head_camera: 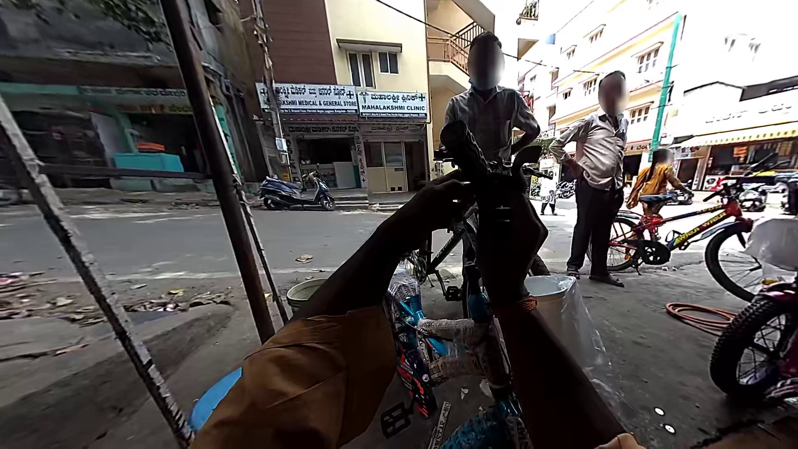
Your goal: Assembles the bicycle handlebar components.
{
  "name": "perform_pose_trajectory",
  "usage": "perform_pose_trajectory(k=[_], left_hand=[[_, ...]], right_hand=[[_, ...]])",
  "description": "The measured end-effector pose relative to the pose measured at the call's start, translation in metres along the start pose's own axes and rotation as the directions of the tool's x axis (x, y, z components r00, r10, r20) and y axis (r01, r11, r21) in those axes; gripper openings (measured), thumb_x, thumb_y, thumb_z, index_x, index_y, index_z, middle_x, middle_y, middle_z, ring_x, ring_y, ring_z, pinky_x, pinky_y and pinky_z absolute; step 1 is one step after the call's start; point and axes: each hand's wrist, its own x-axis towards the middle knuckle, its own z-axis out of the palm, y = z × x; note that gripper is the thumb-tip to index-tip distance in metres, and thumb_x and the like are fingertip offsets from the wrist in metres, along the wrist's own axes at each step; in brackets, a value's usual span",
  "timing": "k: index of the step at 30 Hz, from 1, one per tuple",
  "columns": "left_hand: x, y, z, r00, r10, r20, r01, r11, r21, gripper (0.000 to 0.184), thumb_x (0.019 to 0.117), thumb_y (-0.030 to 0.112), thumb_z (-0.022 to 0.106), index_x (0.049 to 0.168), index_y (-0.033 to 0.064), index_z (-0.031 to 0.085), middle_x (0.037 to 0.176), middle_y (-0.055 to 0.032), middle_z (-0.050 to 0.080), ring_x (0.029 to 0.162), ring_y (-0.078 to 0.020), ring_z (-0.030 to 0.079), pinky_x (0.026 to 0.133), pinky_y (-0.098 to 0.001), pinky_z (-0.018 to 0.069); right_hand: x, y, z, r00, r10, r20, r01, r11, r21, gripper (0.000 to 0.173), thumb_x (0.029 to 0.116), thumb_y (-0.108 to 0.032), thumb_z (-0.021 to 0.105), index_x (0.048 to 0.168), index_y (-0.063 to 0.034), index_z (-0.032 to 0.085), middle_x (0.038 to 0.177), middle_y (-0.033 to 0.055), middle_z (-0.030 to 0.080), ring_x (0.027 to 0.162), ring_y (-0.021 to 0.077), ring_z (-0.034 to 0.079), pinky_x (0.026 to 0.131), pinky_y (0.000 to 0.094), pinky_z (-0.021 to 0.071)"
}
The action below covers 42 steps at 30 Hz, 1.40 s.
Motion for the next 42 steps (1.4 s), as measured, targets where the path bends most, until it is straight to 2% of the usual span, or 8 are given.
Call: perform_pose_trajectory(k=[4, 8, 12, 19, 22, 28, 35, 42], left_hand=[[-0.002, 0.002, 0.001, 0.999, 0.022, -0.03, -0.021, 0.999, 0.034, 0.024, 0.1098, 0.025, 0.043, 0.119, 0.0135, 0.062, 0.078, 0.003, 0.06, 0.058, -0.0025, 0.053, 0.053, -0.0157, 0.0448], [0.003, 0.001, 0.003, 0.994, 0.069, -0.082, -0.065, 0.997, 0.048, 0.034, 0.1126, 0.03, 0.038, 0.102, 0.0113, 0.064, 0.072, 0.0043, 0.057, 0.053, -0.0013, 0.046, 0.047, -0.0149, 0.0383], [0.002, -0.001, 0.002, 0.991, 0.128, -0.023, -0.128, 0.991, 0.028, 0.019, 0.1076, 0.017, 0.04, 0.11, 0.0122, 0.058, 0.075, 0.0039, 0.058, 0.054, -0.0011, 0.046, 0.049, -0.0148, 0.0388], [0.002, -0.006, 0.002, 0.988, 0.139, -0.072, -0.135, 0.99, 0.049, 0.033, 0.1131, 0.029, 0.035, 0.102, 0.011, 0.061, 0.073, 0.0046, 0.056, 0.055, -0.0019, 0.045, 0.049, -0.0153, 0.0369], [0.001, -0.007, 0.002, 0.992, 0.128, 0.003, -0.128, 0.992, 0.007, 0.025, 0.1101, 0.021, 0.036, 0.111, 0.0118, 0.059, 0.074, 0.0039, 0.057, 0.054, -0.0014, 0.045, 0.048, -0.0147, 0.0365], [0.004, -0.007, 0.003, 0.989, 0.148, -0.014, -0.148, 0.989, 0.01, 0.024, 0.1089, 0.019, 0.038, 0.1, 0.0115, 0.059, 0.069, 0.0042, 0.052, 0.051, -0.0021, 0.042, 0.045, -0.0154, 0.035], [0.006, -0.011, 0.005, 0.983, 0.182, -0.022, -0.183, 0.978, -0.096, 0.016, 0.1048, 0.012, 0.044, 0.109, 0.01, 0.059, 0.069, 0.0033, 0.053, 0.052, -0.0023, 0.043, 0.047, -0.0157, 0.0357], [0.005, -0.009, 0.007, 0.993, 0.087, -0.079, -0.091, 0.995, -0.049, 0.037, 0.1131, 0.03, 0.035, 0.088, 0.0119, 0.055, 0.062, 0.0046, 0.045, 0.049, -0.0036, 0.039, 0.045, -0.0167, 0.0331]], right_hand=[[0.001, 0.003, -0.001, 0.999, -0.034, 0.005, 0.034, 0.999, 0.03, 0.01, 0.097, -0.017, 0.068, 0.097, -0.0111, 0.076, 0.094, 0.0011, 0.073, 0.075, 0.0073, 0.069, 0.062, 0.0261, 0.0587], [0.001, 0.004, 0.001, 0.999, -0.046, -0.014, 0.046, 0.999, 0.009, 0.011, 0.0969, -0.02, 0.07, 0.096, -0.0104, 0.076, 0.09, 0.0016, 0.072, 0.072, 0.008, 0.067, 0.061, 0.028, 0.0571], [0.002, 0.004, 0.0, 0.999, -0.037, -0.013, 0.036, 0.999, -0.028, 0.013, 0.0976, -0.023, 0.07, 0.098, -0.0109, 0.076, 0.09, 0.0011, 0.073, 0.07, 0.0077, 0.067, 0.06, 0.0279, 0.0573], [0.002, 0.004, 0.003, 0.996, -0.076, -0.04, 0.075, 0.997, -0.004, 0.013, 0.0953, -0.022, 0.074, 0.098, -0.0089, 0.075, 0.092, 0.0022, 0.073, 0.071, 0.0074, 0.068, 0.061, 0.0263, 0.058], [0.003, 0.005, 0.001, 0.997, -0.078, -0.018, 0.078, 0.997, -0.018, 0.011, 0.0968, -0.021, 0.071, 0.098, -0.0109, 0.076, 0.094, 0.0022, 0.073, 0.074, 0.0085, 0.069, 0.063, 0.028, 0.0583], [0.006, 0.006, -0.002, 0.993, -0.121, 0.008, 0.121, 0.984, -0.129, 0.014, 0.097, -0.025, 0.07, 0.099, -0.0126, 0.076, 0.092, 0.0019, 0.074, 0.071, 0.0109, 0.068, 0.061, 0.0326, 0.0569], [0.006, 0.009, -0.002, 0.99, -0.142, 0.022, 0.144, 0.978, -0.149, 0.014, 0.0976, -0.025, 0.069, 0.101, -0.0134, 0.076, 0.093, 0.0013, 0.075, 0.072, 0.0112, 0.069, 0.06, 0.0331, 0.0566], [0.006, 0.006, -0.001, 0.994, -0.111, 0.008, 0.111, 0.982, -0.15, 0.015, 0.0983, -0.027, 0.069, 0.102, -0.0148, 0.076, 0.092, 0.0004, 0.075, 0.071, 0.0118, 0.07, 0.059, 0.0345, 0.056]])
